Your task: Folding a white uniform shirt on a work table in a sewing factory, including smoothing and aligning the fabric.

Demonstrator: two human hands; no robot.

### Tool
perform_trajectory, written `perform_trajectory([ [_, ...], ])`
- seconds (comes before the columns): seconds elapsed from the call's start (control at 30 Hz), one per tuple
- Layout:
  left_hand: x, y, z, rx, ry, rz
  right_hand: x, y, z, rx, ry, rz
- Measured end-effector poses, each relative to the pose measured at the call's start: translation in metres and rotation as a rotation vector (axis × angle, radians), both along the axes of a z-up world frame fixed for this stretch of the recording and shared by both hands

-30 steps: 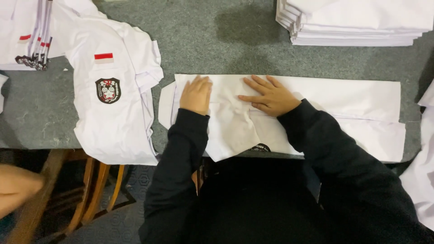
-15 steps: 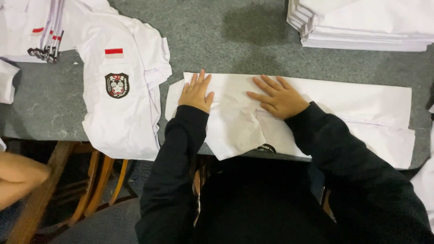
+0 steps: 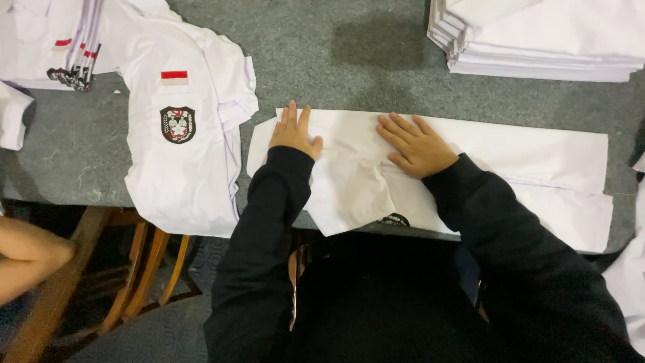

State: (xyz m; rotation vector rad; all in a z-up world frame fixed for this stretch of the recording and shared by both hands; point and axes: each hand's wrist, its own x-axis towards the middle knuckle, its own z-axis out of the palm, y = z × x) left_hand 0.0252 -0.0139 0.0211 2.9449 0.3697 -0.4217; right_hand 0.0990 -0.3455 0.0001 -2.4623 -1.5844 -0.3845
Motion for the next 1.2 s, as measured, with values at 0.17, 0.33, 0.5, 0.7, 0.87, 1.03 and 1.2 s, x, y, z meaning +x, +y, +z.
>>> perform_trajectory([
  [0.17, 0.0, -0.005, 0.015, -0.019, 0.001, 0.029, -0.003, 0.0, 0.005, -0.018, 0.007, -0.016],
  [0.33, -0.003, 0.022, -0.022, -0.255, -0.211, 0.036, -0.007, -0.001, 0.009, -0.045, 0.045, -0.031],
  [0.5, -0.076, 0.033, 0.038, -0.401, -0.713, -0.489, -0.027, -0.004, 0.037, 0.037, -0.071, 0.104],
  [0.7, -0.154, 0.018, 0.032, -0.395, -0.74, -0.772, -0.059, -0.008, 0.059, 0.188, -0.061, 0.414],
  [0.87, -0.168, 0.016, -0.004, -0.255, -0.758, -0.847, -0.057, -0.004, 0.061, 0.237, -0.044, 0.502],
  [1.03, -0.162, 0.015, -0.018, -0.17, -0.904, -0.8, -0.056, -0.002, 0.045, 0.311, 0.104, 0.473],
  [1.2, -0.127, 0.021, -0.022, -0.701, -0.794, -0.404, -0.041, 0.007, 0.025, 0.453, 0.91, 0.089],
])
